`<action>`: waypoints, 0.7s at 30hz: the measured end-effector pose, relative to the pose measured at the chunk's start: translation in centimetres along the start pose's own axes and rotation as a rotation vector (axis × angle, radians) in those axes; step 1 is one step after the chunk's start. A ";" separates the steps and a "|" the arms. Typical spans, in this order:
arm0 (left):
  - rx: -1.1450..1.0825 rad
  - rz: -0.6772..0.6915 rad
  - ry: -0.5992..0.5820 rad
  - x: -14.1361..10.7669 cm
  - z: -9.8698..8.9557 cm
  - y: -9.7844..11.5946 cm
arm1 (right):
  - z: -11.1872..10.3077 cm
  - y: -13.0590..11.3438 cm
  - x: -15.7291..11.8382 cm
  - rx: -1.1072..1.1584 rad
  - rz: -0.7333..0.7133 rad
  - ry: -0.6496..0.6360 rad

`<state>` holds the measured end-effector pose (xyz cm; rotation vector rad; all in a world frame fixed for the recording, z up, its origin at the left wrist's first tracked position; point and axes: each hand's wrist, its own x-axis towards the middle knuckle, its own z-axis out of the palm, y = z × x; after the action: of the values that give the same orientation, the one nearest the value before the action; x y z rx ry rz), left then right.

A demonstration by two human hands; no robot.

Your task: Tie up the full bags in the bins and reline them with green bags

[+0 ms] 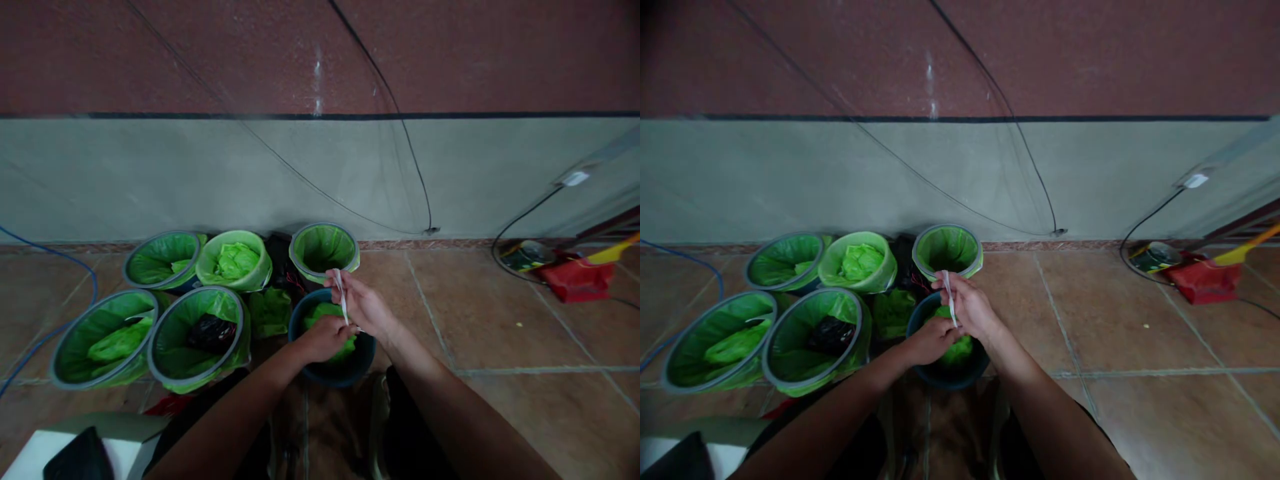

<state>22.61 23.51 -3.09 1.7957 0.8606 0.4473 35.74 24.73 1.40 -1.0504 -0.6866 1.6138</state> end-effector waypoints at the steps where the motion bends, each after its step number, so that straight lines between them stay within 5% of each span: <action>1: 0.000 0.005 -0.042 0.1 -0.1 -0.1 | -0.5 0.2 0.1 -0.115 -0.025 0.040; 7: -0.195 -0.152 0.041 1.0 -0.5 -2.5 | -3.5 2.2 0.1 -0.856 -0.138 0.120; 13: -0.447 -0.361 0.163 1.3 -1.2 -3.2 | -4.2 3.2 -0.4 -0.985 -0.169 0.110; 21: -0.442 -0.481 0.253 1.3 -2.0 -2.7 | -4.1 3.0 -0.6 -0.853 -0.135 0.006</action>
<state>21.22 26.31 -4.90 1.0965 1.2220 0.5065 38.06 23.04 -2.77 -1.5558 -1.4753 1.1929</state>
